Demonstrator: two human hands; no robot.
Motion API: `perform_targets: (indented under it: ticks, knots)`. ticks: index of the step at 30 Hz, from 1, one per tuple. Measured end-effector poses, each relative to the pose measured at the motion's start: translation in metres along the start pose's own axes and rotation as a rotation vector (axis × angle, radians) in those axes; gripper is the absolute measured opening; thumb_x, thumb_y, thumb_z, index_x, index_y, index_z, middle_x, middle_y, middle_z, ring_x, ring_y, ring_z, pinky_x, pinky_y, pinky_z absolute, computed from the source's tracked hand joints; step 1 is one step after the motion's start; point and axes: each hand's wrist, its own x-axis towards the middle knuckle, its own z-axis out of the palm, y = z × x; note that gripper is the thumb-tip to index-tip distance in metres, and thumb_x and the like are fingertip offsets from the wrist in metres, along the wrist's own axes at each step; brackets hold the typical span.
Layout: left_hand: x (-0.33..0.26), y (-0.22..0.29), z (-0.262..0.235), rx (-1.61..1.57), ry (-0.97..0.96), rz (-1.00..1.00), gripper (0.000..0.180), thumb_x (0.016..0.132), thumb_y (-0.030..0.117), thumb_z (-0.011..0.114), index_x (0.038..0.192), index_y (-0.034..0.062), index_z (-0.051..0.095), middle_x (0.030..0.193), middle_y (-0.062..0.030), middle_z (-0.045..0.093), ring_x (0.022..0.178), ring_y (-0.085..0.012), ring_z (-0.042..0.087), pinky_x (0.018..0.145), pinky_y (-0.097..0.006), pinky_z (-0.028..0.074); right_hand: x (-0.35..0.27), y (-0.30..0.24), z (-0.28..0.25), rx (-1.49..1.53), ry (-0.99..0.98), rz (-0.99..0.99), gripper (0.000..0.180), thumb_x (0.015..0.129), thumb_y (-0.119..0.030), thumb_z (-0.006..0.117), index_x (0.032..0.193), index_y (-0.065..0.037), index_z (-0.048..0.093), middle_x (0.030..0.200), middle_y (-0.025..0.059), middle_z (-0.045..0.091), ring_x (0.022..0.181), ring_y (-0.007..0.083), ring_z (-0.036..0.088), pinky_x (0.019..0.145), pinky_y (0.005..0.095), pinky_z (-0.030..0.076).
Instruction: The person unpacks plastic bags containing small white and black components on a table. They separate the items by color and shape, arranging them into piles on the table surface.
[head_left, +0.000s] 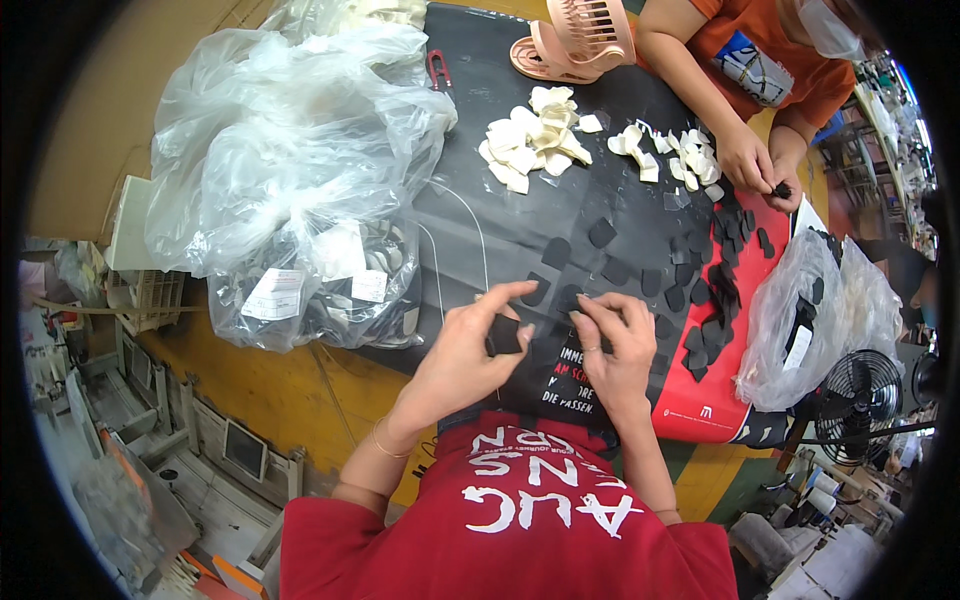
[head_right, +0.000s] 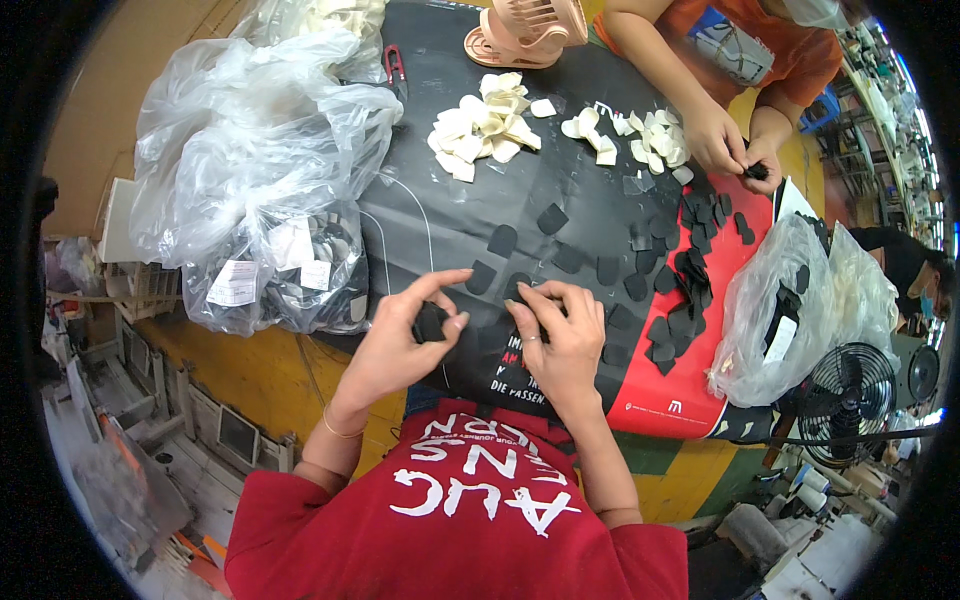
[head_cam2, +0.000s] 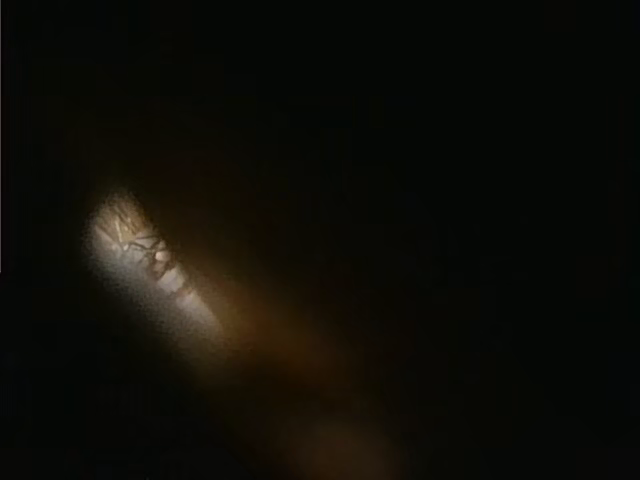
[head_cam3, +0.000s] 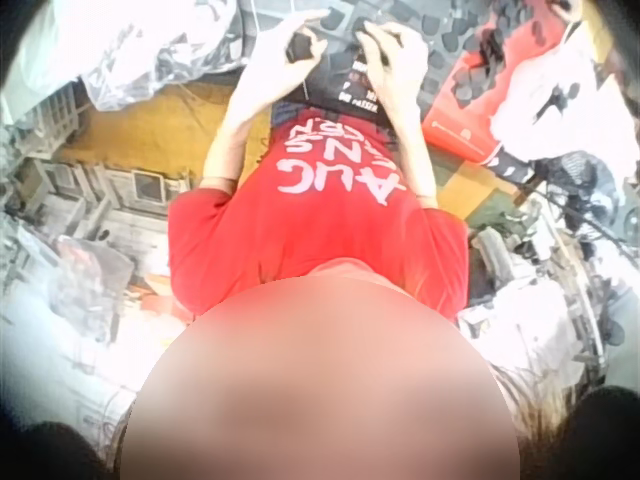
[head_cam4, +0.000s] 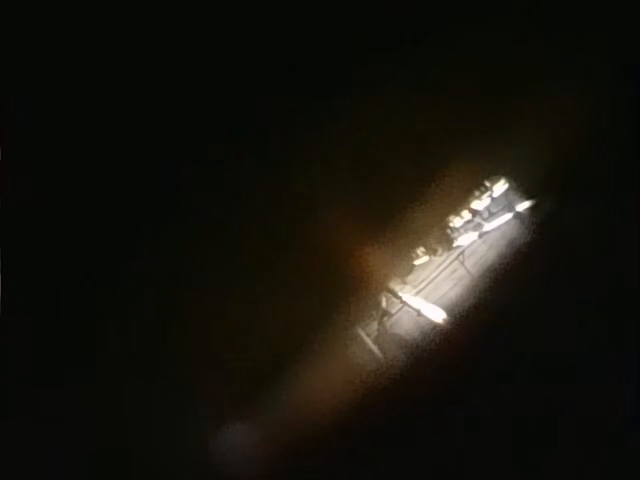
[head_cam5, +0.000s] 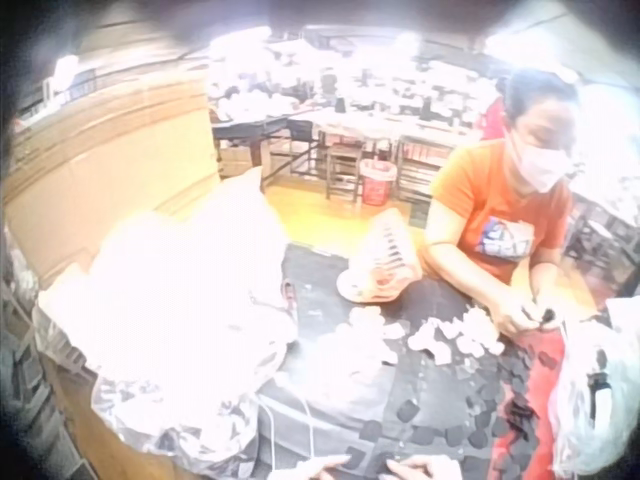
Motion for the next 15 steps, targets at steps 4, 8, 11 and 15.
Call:
perform_targets:
  ticks: [4, 8, 11, 15]
  knots:
    - [0.003, -0.002, 0.017, -0.056, -0.105, 0.003, 0.06, 0.08, 0.0, 0.068, 0.137, 0.0048, 0.051, 0.079, -0.0105, 0.064, 0.073, -0.025, 0.066, 0.075, -0.033, 0.051, 0.002, -0.017, -0.017, 0.473, -0.101, 0.159, 0.032, 0.078, -0.008, 0.08, 0.107, 0.001, 0.071, 0.096, 0.0101, 0.066, 0.076, 0.0153, 0.063, 0.067, 0.0284, 0.051]
    - [0.004, -0.001, 0.025, -0.014, -0.072, 0.086, 0.066, 0.079, 0.001, 0.069, 0.141, 0.0026, 0.046, 0.085, -0.0138, 0.065, 0.081, -0.0301, 0.068, 0.078, -0.036, 0.051, 0.004, -0.03, -0.015, 0.549, -0.177, 0.134, 0.025, 0.081, -0.005, 0.078, 0.104, 0.002, 0.071, 0.093, 0.0101, 0.067, 0.077, 0.0144, 0.063, 0.072, 0.0258, 0.051]
    - [0.002, 0.001, 0.023, -0.005, -0.068, 0.081, 0.066, 0.078, 0.003, 0.072, 0.14, 0.0022, 0.047, 0.092, -0.0156, 0.067, 0.087, -0.0289, 0.068, 0.079, -0.036, 0.052, 0.005, -0.034, -0.009, 0.522, -0.118, 0.133, 0.02, 0.083, -0.001, 0.075, 0.102, 0.002, 0.072, 0.089, 0.0102, 0.068, 0.077, 0.0145, 0.064, 0.071, 0.0257, 0.051]
    - [-0.001, 0.001, 0.016, -0.114, -0.087, 0.168, 0.056, 0.082, 0.006, 0.074, 0.133, 0.0011, 0.052, 0.093, -0.0089, 0.067, 0.087, -0.0171, 0.067, 0.077, -0.03, 0.051, 0.007, -0.03, -0.009, 0.536, 0.009, 0.186, 0.017, 0.083, 0.001, 0.075, 0.099, 0.001, 0.074, 0.087, 0.0109, 0.07, 0.076, 0.0162, 0.066, 0.069, 0.0273, 0.052]
